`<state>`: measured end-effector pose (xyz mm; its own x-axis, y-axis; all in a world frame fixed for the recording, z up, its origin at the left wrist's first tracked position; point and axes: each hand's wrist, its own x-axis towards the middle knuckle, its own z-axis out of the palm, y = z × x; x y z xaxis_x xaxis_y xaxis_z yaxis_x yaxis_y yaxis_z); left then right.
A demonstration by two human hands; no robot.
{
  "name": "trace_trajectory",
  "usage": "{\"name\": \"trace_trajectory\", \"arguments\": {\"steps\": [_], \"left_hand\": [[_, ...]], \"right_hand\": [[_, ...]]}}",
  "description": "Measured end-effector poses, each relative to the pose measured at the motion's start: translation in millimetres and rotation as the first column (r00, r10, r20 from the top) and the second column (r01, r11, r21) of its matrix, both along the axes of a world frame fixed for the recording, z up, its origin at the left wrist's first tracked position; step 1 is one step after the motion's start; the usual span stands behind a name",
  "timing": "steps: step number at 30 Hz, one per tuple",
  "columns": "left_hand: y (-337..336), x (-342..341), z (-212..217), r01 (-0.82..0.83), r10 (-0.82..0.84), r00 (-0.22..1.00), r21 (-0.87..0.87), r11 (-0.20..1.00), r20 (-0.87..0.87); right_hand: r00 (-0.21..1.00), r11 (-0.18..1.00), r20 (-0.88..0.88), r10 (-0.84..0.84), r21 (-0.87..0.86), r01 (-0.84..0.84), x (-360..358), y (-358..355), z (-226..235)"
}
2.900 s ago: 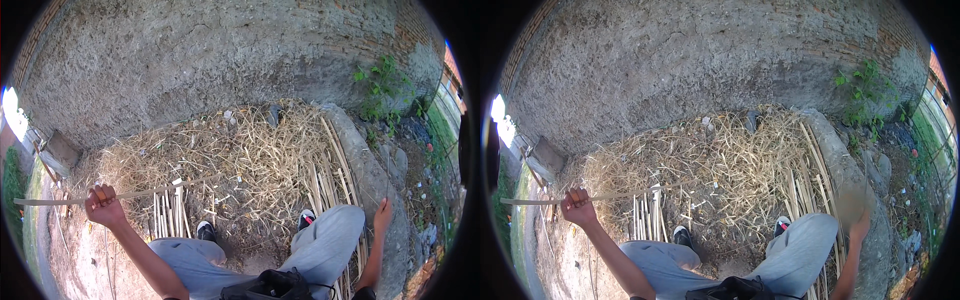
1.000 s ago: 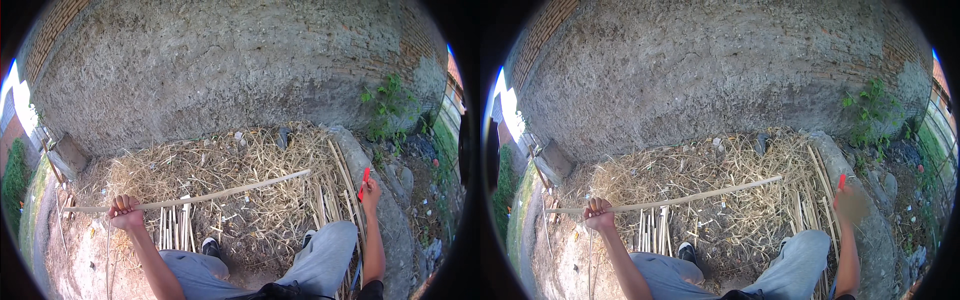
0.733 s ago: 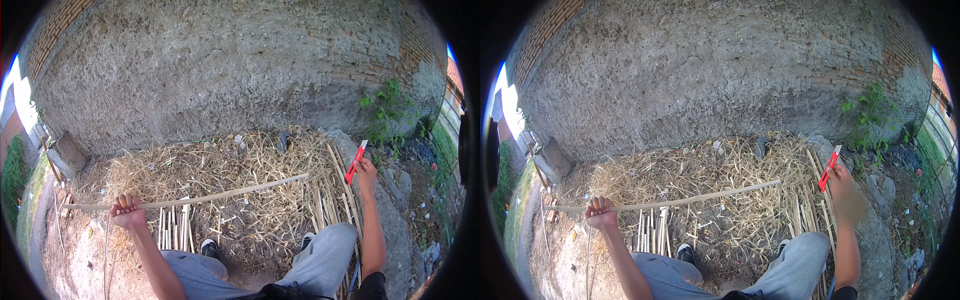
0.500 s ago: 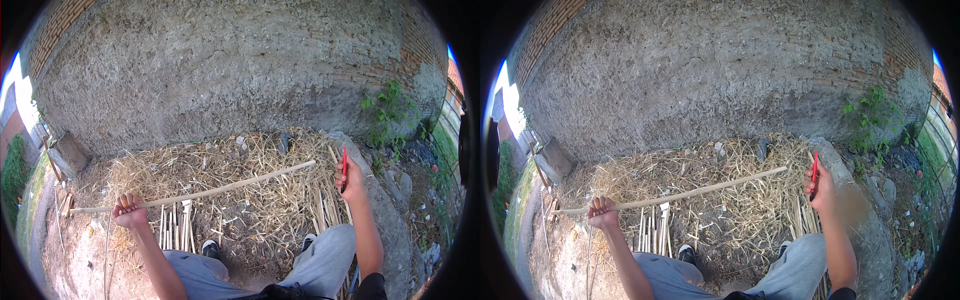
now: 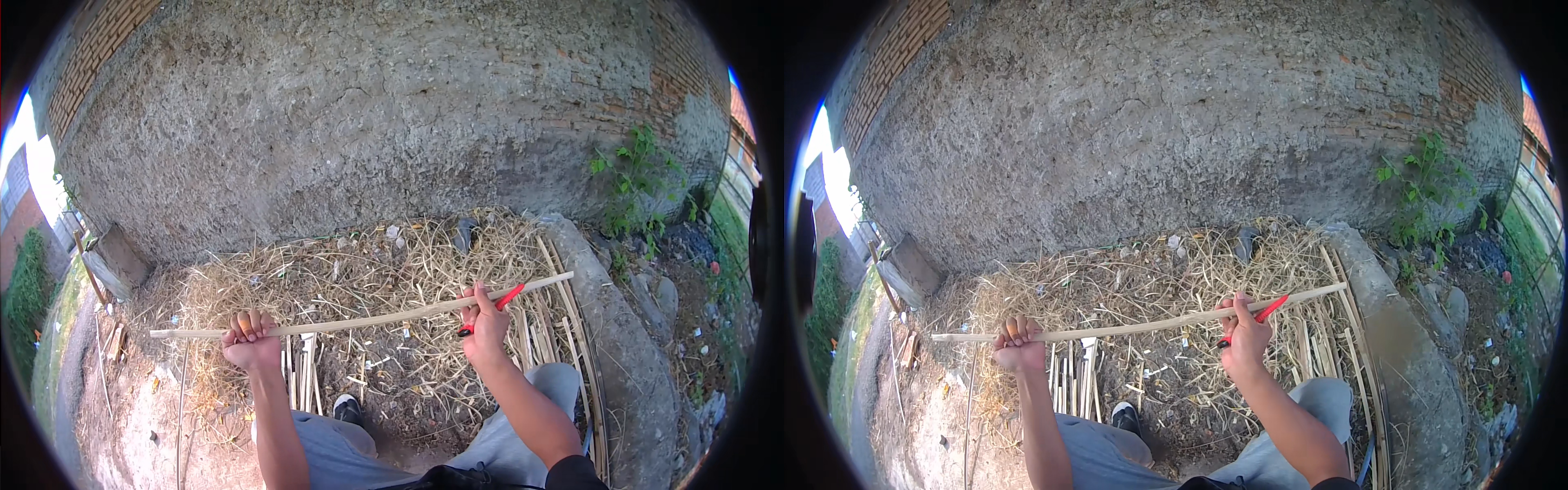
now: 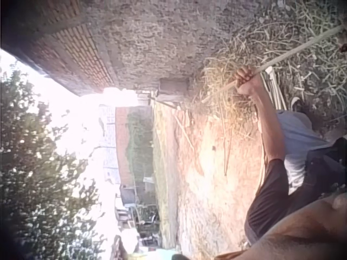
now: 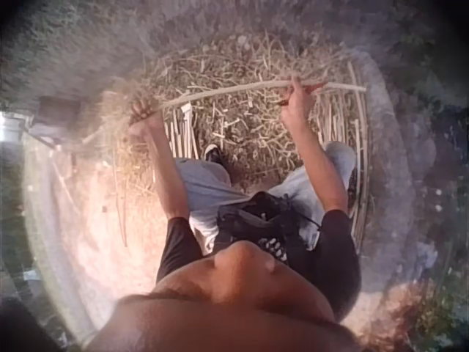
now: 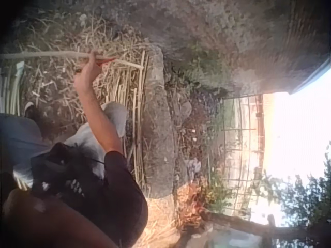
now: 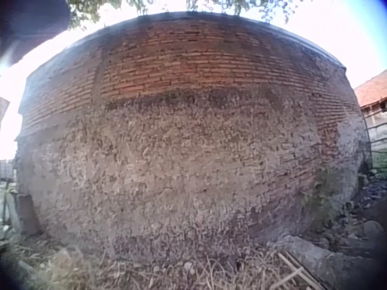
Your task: The person shaves a bamboo strip using a utility knife and a blade, periodically bending the strip by hand.
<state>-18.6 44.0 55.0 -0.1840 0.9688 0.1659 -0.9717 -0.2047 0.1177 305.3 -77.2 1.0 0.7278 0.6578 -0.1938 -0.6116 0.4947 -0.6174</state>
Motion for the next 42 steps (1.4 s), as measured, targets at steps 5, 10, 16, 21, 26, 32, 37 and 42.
{"name": "trace_trajectory", "arguments": {"steps": [5,10,16,21,26,32,37,42], "left_hand": [[-3,15,-14,-0.072,-0.192,0.817,-0.426,0.902,-0.544],[-54,80,-11,-0.685,0.348,0.29,0.06,0.726,-0.892],[-89,114,-8,0.377,0.857,-0.499,0.858,0.35,-0.13],[-68,132,-31,0.469,0.782,-0.578,0.69,0.551,-0.231],[-61,123,-46,0.447,0.621,-0.639,0.439,0.78,-0.453],[-74,115,-31,0.437,0.571,-0.561,0.371,0.819,-0.6],[-65,109,-35,0.375,0.291,-0.544,0.082,0.923,-0.787],[-62,106,-24,0.416,0.136,-0.496,-0.097,0.904,-0.857]], "right_hand": [[0.994,0.992,-0.11,-0.013,0.125,0.026,48,2,-17],[0.992,0.987,-0.064,-0.111,0.108,0.118,73,2,-9],[0.999,0.984,-0.005,-0.047,0.173,0.047,48,3,-4],[0.997,0.982,0.045,0.068,0.172,-0.075,28,7,-9],[0.984,0.966,0.122,0.133,0.206,-0.156,26,10,-2],[0.905,0.977,0.372,0.206,-0.127,-0.17,27,2,4],[0.76,0.936,0.573,0.307,-0.324,-0.135,22,-1,-1],[0.539,0.922,0.787,0.301,-0.385,0.046,22,-6,-5]]}}
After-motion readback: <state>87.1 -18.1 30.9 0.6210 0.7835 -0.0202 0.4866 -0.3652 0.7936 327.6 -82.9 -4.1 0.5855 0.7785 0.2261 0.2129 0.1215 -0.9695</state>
